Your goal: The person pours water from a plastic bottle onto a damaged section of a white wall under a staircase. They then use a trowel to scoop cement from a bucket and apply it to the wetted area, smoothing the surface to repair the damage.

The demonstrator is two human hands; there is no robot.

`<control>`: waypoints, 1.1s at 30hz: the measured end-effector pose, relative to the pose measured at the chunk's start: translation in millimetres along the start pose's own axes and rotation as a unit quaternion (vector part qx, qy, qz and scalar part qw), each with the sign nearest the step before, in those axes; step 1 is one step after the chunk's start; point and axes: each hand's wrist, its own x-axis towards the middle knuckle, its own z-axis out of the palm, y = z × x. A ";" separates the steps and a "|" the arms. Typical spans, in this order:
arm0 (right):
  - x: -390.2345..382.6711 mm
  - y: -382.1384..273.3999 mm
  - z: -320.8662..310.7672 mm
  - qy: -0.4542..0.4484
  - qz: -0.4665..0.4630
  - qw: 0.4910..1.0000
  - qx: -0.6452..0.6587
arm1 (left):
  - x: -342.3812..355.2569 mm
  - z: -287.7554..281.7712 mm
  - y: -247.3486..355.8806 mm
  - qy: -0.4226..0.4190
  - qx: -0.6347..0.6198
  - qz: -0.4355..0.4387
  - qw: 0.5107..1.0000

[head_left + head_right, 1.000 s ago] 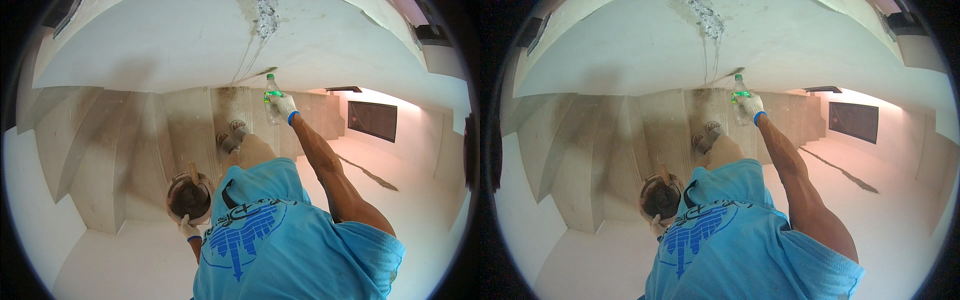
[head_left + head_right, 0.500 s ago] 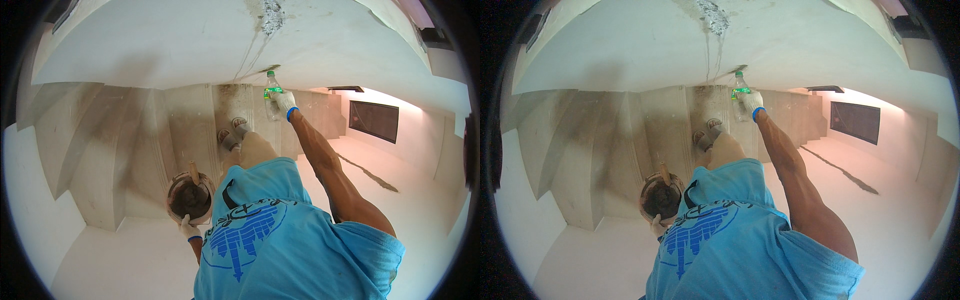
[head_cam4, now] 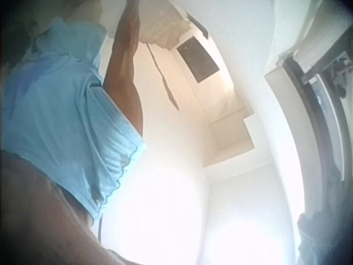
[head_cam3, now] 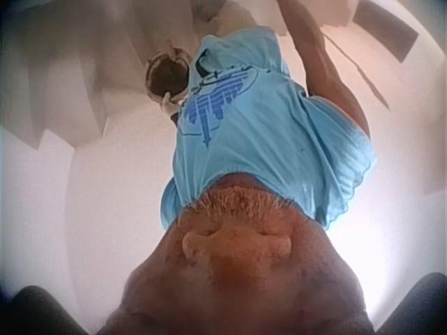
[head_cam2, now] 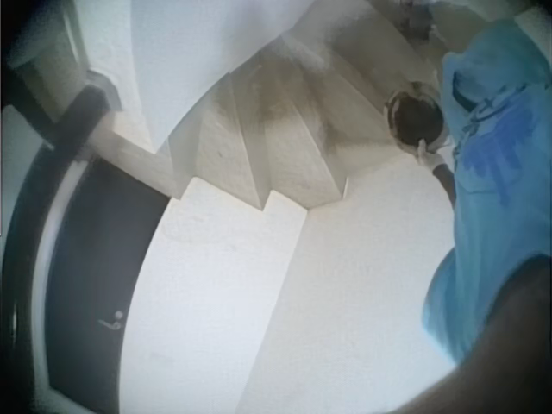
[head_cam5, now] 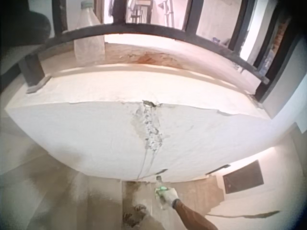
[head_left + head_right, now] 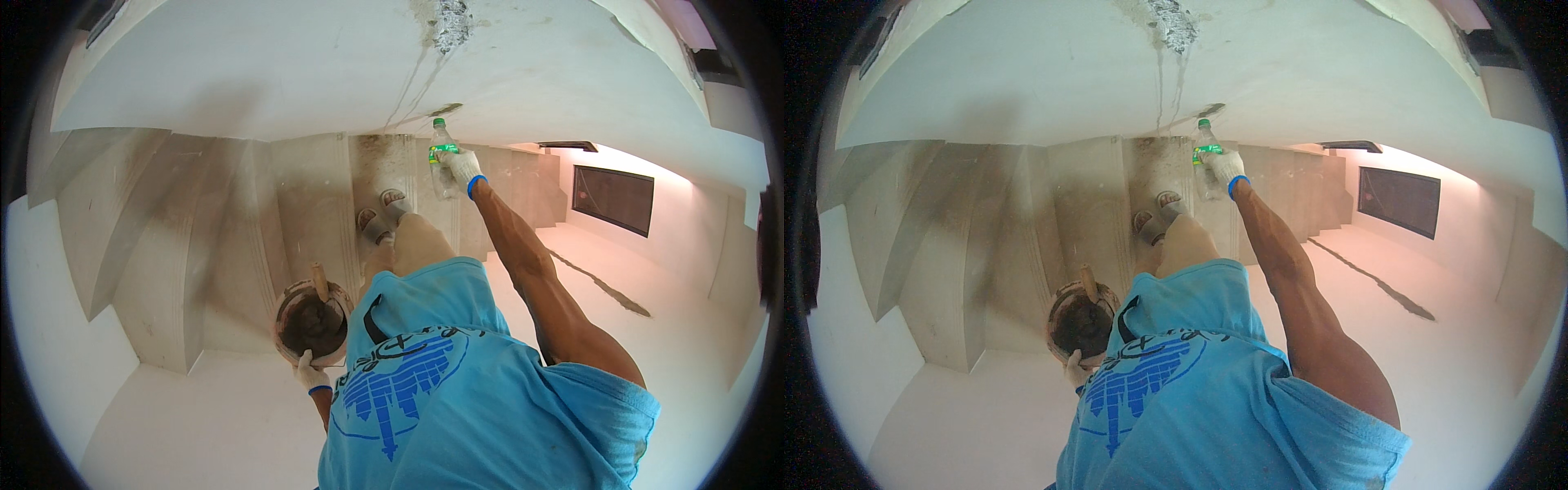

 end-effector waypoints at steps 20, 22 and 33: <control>43.0 24.9 2.9 0.007 -0.006 0.996 -0.091 | -22.0 8.2 8.6 -0.022 -0.016 0.016 0.999; 37.3 21.3 4.0 -0.003 -0.013 0.997 -0.075 | -22.4 6.8 7.6 -0.030 -0.021 0.016 0.999; -3.5 15.9 -6.1 0.026 -0.058 0.998 0.010 | 20.0 -25.1 -16.3 -0.098 0.023 0.058 0.993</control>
